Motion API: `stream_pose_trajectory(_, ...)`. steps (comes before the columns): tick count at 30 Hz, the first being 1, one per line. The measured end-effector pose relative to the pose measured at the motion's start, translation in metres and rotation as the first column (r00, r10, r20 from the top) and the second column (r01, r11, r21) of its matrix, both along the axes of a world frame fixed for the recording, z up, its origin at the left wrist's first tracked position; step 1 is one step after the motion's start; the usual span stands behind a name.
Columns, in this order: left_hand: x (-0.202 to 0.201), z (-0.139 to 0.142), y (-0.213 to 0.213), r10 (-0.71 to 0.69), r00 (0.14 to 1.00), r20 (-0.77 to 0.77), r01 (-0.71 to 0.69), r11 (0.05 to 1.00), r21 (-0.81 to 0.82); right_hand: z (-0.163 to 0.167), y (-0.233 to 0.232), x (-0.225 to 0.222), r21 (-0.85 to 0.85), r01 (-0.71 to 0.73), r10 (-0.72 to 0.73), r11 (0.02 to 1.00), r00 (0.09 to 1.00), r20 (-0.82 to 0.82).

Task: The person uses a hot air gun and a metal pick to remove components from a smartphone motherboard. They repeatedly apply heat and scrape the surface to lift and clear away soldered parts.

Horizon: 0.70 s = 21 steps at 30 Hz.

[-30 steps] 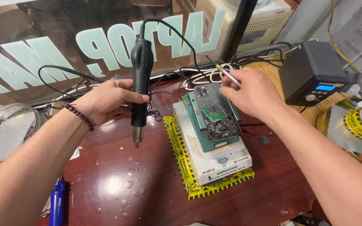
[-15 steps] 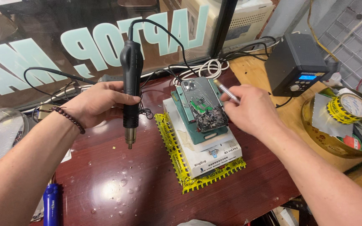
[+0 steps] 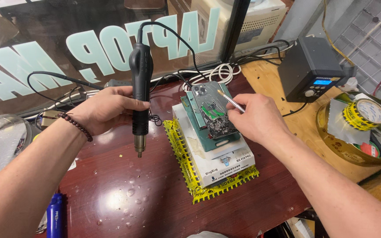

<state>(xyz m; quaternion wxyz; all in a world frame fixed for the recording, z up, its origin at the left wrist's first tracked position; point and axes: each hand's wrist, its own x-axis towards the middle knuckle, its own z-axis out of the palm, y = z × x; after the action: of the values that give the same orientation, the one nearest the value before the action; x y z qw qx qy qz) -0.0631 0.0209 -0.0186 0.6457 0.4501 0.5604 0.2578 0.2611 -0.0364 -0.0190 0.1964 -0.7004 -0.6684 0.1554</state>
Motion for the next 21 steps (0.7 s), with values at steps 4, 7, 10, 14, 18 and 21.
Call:
stream_pose_trajectory(4, 0.000, 0.000, 0.000, -0.014, 1.000, -0.007, 0.014, 1.000, 0.003, -0.001, -0.003, -0.005, 0.049, -0.128, 0.127, 0.991, 0.992, 0.016)
stream_pose_trajectory(7, -0.001, -0.002, -0.001, -0.011, 1.000, -0.004, 0.011, 1.000, 0.008, -0.001, -0.002, -0.008, 0.082, -0.170, 0.165, 0.982, 0.984, 0.069)
stream_pose_trajectory(10, -0.001, -0.003, -0.001, -0.017, 1.000, 0.023, 0.016, 1.000, 0.019, -0.002, 0.002, -0.009, -0.032, -0.117, 0.119, 0.993, 0.991, 0.064)
stream_pose_trajectory(14, -0.003, -0.005, -0.001, -0.005, 1.000, 0.012, 0.005, 1.000, 0.014, -0.003, 0.008, -0.003, -0.001, 0.004, -0.004, 1.000, 0.999, 0.050)
stream_pose_trajectory(18, -0.003, -0.007, 0.000, 0.005, 1.000, 0.016, -0.005, 1.000, 0.012, -0.005, 0.008, 0.008, 0.064, -0.015, 0.015, 0.998, 1.000, 0.004)
stream_pose_trajectory(21, -0.003, -0.008, 0.001, -0.008, 1.000, 0.026, 0.008, 1.000, 0.017, -0.011, 0.001, 0.010, 0.104, -0.188, 0.193, 0.977, 0.980, -0.045)
